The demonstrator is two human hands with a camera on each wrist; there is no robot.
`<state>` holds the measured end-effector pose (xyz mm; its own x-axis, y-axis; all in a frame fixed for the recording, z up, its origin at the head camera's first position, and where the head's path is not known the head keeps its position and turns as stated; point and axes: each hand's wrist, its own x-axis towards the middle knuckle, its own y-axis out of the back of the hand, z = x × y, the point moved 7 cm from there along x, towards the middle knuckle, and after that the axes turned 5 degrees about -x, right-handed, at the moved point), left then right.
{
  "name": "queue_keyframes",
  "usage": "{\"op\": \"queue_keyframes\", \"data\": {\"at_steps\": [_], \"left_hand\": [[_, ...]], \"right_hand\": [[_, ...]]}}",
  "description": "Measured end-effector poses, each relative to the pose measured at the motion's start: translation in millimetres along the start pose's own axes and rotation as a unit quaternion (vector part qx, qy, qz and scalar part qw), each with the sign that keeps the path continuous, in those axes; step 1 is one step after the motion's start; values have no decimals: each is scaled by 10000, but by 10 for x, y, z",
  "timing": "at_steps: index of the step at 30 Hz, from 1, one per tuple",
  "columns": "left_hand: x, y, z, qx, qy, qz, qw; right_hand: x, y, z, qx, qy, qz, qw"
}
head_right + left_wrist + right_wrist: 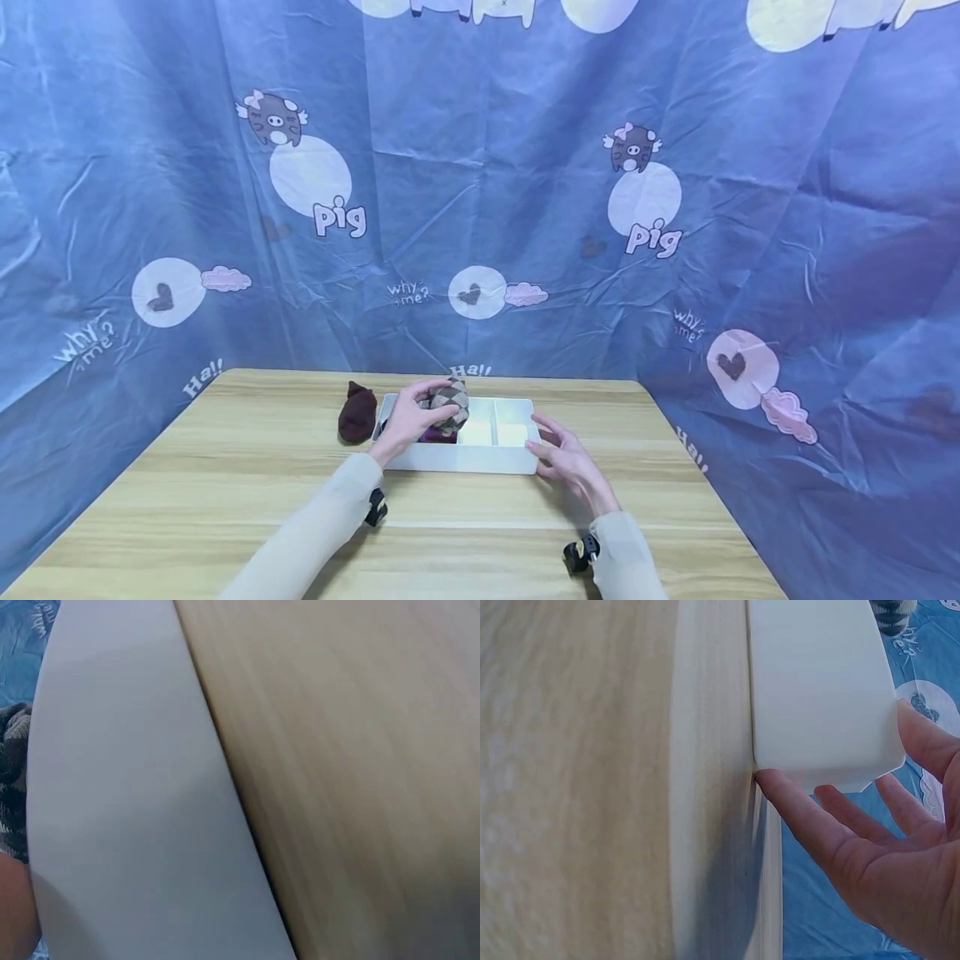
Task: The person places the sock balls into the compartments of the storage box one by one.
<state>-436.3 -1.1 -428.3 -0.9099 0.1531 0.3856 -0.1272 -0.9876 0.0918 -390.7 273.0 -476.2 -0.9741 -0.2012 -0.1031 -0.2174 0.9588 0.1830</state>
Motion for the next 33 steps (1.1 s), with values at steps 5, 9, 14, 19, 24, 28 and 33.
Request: {"op": "queue_keyframes", "data": {"at_steps": [5, 9, 14, 19, 24, 28, 33], "left_hand": [[33, -113, 8, 174, -33, 9, 9998], [61, -179, 32, 287, -109, 81, 9995], [61, -280, 63, 700, -327, 258, 9967], [48, -373, 79, 1086, -460, 295, 9926], [17, -420, 61, 1602, -310, 199, 9864], [9, -462, 55, 1938, -392, 6, 9803], [14, -519, 41, 2252, -515, -290, 9725]], "right_hand": [[-5, 10, -11, -47, 9, -1, 10000], [-6, 0, -14, -16, 16, -29, 10000], [-13, -25, -23, 54, 51, -90, 9999], [-24, -38, -22, 67, 45, -129, 9999], [-14, -49, -11, 71, 8, -145, 9999], [-5, -40, -14, 64, -16, -76, 9999], [-28, -34, -27, 36, 4, -26, 10000]]}}
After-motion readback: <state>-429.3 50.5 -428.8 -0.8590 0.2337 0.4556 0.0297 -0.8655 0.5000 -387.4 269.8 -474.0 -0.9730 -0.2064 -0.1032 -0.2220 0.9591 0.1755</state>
